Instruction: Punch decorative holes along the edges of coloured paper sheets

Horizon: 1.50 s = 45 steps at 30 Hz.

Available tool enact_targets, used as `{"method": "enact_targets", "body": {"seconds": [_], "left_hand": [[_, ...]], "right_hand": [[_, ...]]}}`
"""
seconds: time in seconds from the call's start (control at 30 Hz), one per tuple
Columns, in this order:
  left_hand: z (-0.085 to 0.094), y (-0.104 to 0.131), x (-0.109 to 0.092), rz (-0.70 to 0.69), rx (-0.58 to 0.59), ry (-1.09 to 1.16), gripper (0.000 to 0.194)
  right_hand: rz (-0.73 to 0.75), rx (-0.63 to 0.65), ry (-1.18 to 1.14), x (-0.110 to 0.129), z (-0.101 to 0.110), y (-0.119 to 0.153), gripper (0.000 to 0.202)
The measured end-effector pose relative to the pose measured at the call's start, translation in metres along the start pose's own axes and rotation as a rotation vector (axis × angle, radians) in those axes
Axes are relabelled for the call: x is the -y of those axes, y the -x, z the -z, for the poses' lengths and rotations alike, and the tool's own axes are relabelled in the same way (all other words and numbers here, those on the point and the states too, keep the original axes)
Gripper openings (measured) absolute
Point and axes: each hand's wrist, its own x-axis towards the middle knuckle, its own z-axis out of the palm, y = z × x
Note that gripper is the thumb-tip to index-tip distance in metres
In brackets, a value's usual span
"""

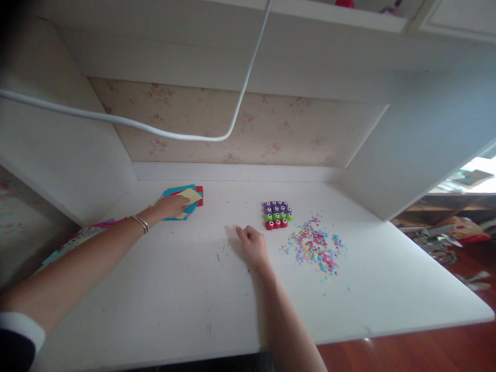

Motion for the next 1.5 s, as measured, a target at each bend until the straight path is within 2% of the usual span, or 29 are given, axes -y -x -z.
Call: {"method": "enact_targets", "body": {"seconds": [0.17, 0.37, 0.43, 0.5, 0.57, 0.6, 0.67, 0.7, 0.77, 0.87, 0.93, 1.0, 1.17, 1.5], "left_hand": [[0.004, 0.002, 0.001, 0.045, 0.047, -0.041, 0.035], [0.01, 0.016, -0.002, 0.101, -0.016, -0.029, 0.03], [0.014, 0.023, -0.008, 0.097, -0.069, -0.021, 0.035], [0.017, 0.032, -0.02, 0.064, -0.134, -0.012, 0.046], [0.017, 0.039, -0.041, -0.005, -0.194, 0.004, 0.054], [0.015, 0.041, -0.056, -0.051, -0.206, 0.016, 0.058], [0.006, 0.044, -0.094, -0.156, -0.222, 0.049, 0.067], [0.0, 0.044, -0.115, -0.232, -0.236, 0.089, 0.071], [-0.015, 0.038, -0.16, -0.312, -0.243, 0.163, 0.079], [-0.034, 0.019, -0.22, -0.318, -0.225, 0.244, 0.089], [-0.041, 0.003, -0.248, -0.313, -0.24, 0.282, 0.092], [-0.042, -0.011, -0.266, -0.311, -0.237, 0.309, 0.095], [-0.04, -0.03, -0.279, -0.345, -0.232, 0.365, 0.095], [-0.049, -0.042, -0.273, -0.341, -0.292, 0.414, 0.085]], "right_hand": [[-0.005, -0.013, -0.043, 0.002, -0.001, 0.0, 0.05], [-0.032, -0.039, -0.106, 0.007, -0.002, 0.002, 0.055], [-0.045, -0.067, -0.146, 0.011, 0.007, -0.004, 0.054], [-0.051, -0.122, -0.187, 0.013, 0.025, -0.018, 0.053], [-0.043, -0.233, -0.225, 0.013, 0.051, -0.039, 0.049], [-0.029, -0.333, -0.263, 0.012, 0.065, -0.052, 0.045], [-0.03, -0.497, -0.268, 0.006, 0.091, -0.077, 0.04], [-0.032, -0.522, -0.258, 0.001, 0.101, -0.088, 0.039], [-0.048, -0.52, -0.22, -0.012, 0.113, -0.107, 0.038], [-0.087, -0.471, -0.143, -0.033, 0.116, -0.123, 0.042], [-0.113, -0.45, -0.085, -0.046, 0.113, -0.129, 0.046], [-0.128, -0.436, -0.029, -0.056, 0.111, -0.132, 0.05], [-0.146, -0.447, 0.073, -0.072, 0.11, -0.138, 0.059], [-0.195, -0.473, 0.122, -0.079, 0.096, -0.143, 0.063]]}}
